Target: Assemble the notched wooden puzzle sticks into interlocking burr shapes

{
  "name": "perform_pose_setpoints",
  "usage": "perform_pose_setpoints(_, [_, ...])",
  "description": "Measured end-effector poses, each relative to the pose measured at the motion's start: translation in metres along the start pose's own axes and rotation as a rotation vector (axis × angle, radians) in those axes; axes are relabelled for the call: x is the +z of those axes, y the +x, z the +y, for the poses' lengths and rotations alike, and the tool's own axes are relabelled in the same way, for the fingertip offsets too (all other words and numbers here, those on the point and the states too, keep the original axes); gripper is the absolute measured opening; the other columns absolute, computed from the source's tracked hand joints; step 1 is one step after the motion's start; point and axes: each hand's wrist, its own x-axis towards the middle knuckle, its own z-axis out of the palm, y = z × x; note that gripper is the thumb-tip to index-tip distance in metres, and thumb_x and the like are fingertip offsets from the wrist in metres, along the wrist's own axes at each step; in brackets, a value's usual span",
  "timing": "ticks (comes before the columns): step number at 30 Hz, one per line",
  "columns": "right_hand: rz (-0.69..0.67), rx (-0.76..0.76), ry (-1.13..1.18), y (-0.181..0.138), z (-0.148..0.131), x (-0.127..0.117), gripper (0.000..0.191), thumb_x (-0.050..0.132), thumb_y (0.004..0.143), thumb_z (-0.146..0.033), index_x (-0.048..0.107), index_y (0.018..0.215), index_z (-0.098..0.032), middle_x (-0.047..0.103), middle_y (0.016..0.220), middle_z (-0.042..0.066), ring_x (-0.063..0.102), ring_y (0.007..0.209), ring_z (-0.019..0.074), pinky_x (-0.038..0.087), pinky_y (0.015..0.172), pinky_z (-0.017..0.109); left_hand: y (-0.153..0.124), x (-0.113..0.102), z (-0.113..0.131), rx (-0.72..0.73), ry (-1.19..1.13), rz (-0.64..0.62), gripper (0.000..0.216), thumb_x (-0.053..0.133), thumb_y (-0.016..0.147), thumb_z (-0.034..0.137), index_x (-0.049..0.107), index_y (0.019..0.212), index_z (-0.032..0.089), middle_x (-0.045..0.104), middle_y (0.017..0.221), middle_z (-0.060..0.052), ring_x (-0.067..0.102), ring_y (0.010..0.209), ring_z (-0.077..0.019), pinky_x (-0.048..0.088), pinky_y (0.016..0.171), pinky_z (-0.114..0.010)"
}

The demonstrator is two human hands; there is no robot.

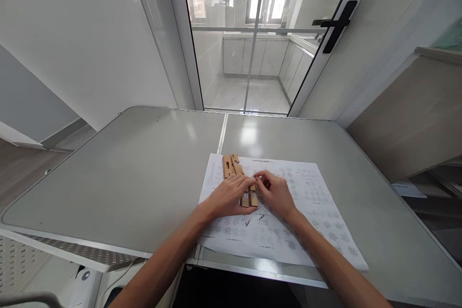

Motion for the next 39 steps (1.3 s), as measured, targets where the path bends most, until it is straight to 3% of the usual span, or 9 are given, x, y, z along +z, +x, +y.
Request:
perform_pose_setpoints(8, [-0.018,-0.010,0.005,0.000,-0.002,-0.002,0.021,0.054,0.100,-0.037,0.069,0.099,-0.023,0.067,0.068,-0.001,0.060,0.059,0.0169,0.047,0.062,0.028,0.000,-0.008,0.006,0.014,0.012,0.017,0.055,0.074,0.086,0.049,0.052,0.130,0.023,0.068,0.120,-0.010,0.063,0.114,-0.0303,0.049,0.103,-0.046])
perform_pose_setpoints(14, [-0.042,-0.028,0.022,0.001,-0.006,-0.005,0.023,0.052,0.102,-0.037,0.069,0.099,-0.022,0.066,0.069,-0.001,0.058,0.059,0.0157,0.047,0.063,0.029,-0.005,-0.018,0.002,-0.001,0.066,0.081,0.068,0.080,0.077,0.056,0.054,0.128,0.021,0.060,0.127,-0.015,0.054,0.125,-0.0342,0.044,0.113,-0.051])
perform_pose_setpoints(22, [-0.349,-0.051,0.137,0.007,-0.004,-0.021,0.032,0.064,0.098,-0.046,0.069,0.120,-0.024,0.068,0.090,0.002,0.056,0.068,0.0146,0.047,0.063,0.028,-0.013,-0.024,-0.009,-0.094,0.073,0.027,0.079,0.088,0.063,0.067,0.060,0.121,0.022,0.051,0.133,-0.015,0.047,0.130,-0.0368,0.043,0.113,-0.053])
perform_pose_setpoints(28, [-0.526,-0.081,0.120,0.011,-0.006,-0.038,0.063,0.085,0.081,-0.052,0.063,0.135,-0.029,0.061,0.107,0.004,0.054,0.081,0.0174,0.051,0.073,0.032,-0.012,-0.024,-0.011,-0.101,0.066,0.004,0.075,0.087,0.063,0.070,0.064,0.115,0.022,0.051,0.134,-0.015,0.046,0.130,-0.0365,0.043,0.112,-0.053])
perform_pose_setpoints(32, [-0.587,-0.093,0.114,0.009,-0.010,-0.043,0.071,0.089,0.077,-0.050,0.061,0.139,-0.031,0.058,0.120,0.006,0.055,0.093,0.0209,0.053,0.083,0.037,-0.012,-0.028,-0.012,-0.087,0.060,0.005,0.071,0.087,0.065,0.068,0.065,0.114,0.022,0.052,0.134,-0.014,0.045,0.131,-0.0365,0.042,0.112,-0.053])
perform_pose_setpoints(39, [-0.567,-0.068,0.133,0.010,-0.013,-0.042,0.058,0.087,0.079,-0.042,0.065,0.131,-0.028,0.059,0.119,0.006,0.055,0.091,0.0200,0.054,0.083,0.038,-0.012,-0.035,-0.013,-0.137,0.032,-0.001,0.070,0.092,0.059,0.066,0.066,0.107,0.021,0.054,0.134,-0.015,0.045,0.132,-0.0375,0.042,0.112,-0.056])
